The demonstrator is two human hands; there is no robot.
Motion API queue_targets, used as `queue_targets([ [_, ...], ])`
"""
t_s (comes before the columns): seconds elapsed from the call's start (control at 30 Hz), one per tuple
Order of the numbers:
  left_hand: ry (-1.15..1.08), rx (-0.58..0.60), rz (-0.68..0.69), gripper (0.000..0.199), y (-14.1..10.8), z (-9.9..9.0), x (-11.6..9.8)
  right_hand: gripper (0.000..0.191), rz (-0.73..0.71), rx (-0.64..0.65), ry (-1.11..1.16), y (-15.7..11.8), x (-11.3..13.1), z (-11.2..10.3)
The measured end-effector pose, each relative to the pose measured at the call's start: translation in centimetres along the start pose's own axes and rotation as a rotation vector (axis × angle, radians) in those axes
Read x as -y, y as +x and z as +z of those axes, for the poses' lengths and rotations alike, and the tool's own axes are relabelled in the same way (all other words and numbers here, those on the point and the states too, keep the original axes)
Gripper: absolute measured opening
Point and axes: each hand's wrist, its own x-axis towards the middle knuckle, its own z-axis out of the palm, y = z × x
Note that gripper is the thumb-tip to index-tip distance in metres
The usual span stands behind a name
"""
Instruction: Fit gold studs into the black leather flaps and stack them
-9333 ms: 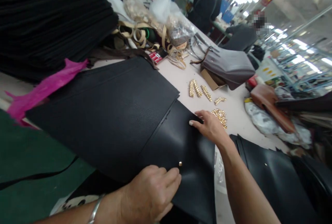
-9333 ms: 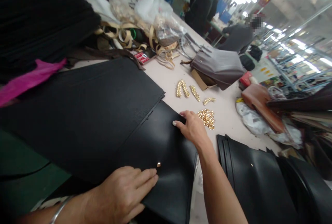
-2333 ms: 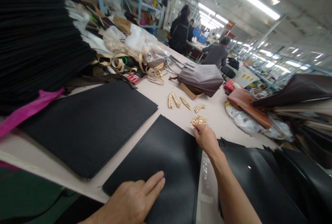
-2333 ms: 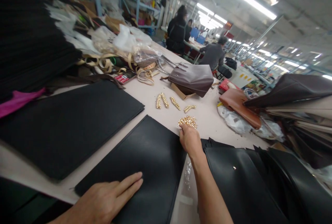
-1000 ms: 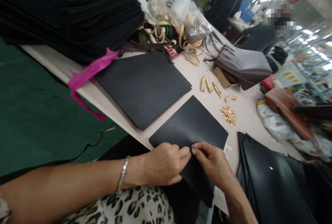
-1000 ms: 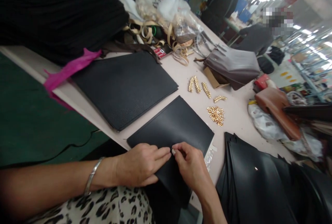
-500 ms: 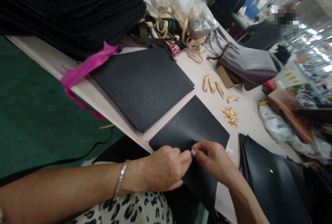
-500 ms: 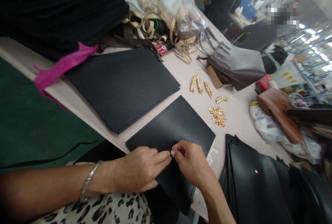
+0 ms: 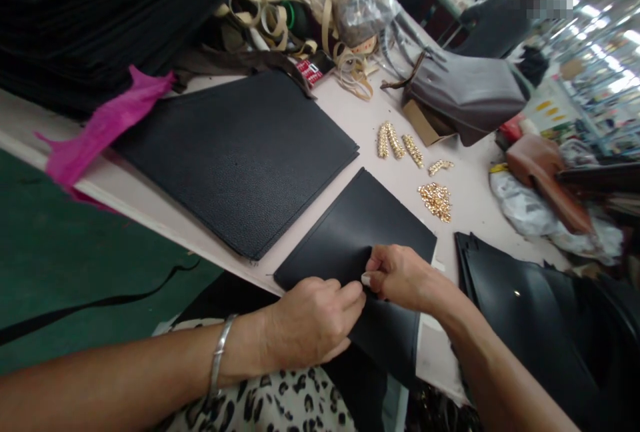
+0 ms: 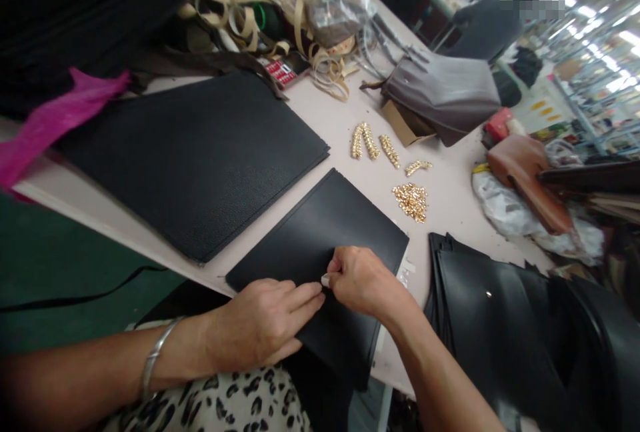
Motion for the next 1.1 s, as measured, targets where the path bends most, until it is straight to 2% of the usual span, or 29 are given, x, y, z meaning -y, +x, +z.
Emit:
queue_targets([
  [0.1, -0.011, 0.028, -0.017, 0.050, 0.0, 0.1, -0.1, 0.006, 0.011, 0.025, 0.014, 0.2, 0.3, -0.5],
  [0.27, 0.000, 0.027, -0.032, 0.039, -0.2, 0.1, -0.2, 0.012, -0.058, -0.076, 0.038, 0.1, -0.5, -0.9],
  [0.37, -0.003, 0.018, -0.013, 0.031, -0.3, 0.1, 0.0, 0.024, -0.087, -0.275, 0.059, 1.1, -2.1, -1.9],
  [0.43, -0.007, -0.002, 0.015, 0.030, -0.5, 0.1, 0.1, 0.041, -0.059, -0.459, 0.074, 2.2, -3.3, -2.9],
  [0.5, -0.004, -0.049, 0.044, 0.033, -0.7, 0.4, 0.2, 0.060, -0.024, -0.560, 0.096, 3.3, -4.5, -3.9],
  [0.57, 0.003, -0.113, 0.070, 0.037, -0.9, 0.7, 0.5, 0.075, -0.003, -0.573, 0.140, 4.3, -5.5, -4.7],
  [0.63, -0.005, -0.166, 0.104, 0.040, -0.9, 1.1, 0.8, 0.080, 0.007, -0.560, 0.205, 4.9, -6.2, -5.1],
  [0.73, -0.044, -0.222, 0.146, 0.042, -0.9, 1.5, 1.2, 0.068, 0.002, -0.520, 0.323, 4.8, -6.7, -5.1],
  [0.83, -0.160, -0.257, 0.116, 0.039, -1.2, 1.0, 0.9, 0.039, -0.046, -0.453, 0.467, 2.7, -7.2, -4.7],
  [0.93, -0.404, -0.274, -0.051, 0.026, -1.6, -0.5, -0.2, 0.038, -0.090, -0.458, 0.608, -2.0, -9.3, -4.1],
  [1.0, -0.668, -0.235, -0.276, 0.020, -1.7, -1.7, -1.2, 0.045, -0.078, -0.525, 0.674, -6.4, -11.5, -3.6],
  [1.03, -0.836, -0.191, -0.417, 0.022, -1.6, -2.3, -1.7, 0.045, -0.055, -0.598, 0.702, -8.7, -12.7, -3.3],
  [1.07, -1.009, -0.170, -0.537, 0.026, -1.5, -2.7, -2.0, 0.041, -0.011, -0.772, 0.720, -10.9, -14.0, -3.0],
  [1.1, -1.186, -0.196, -0.647, 0.032, -1.3, -3.0, -2.3, 0.039, 0.013, -0.852, 0.704, -12.9, -15.1, -2.7],
])
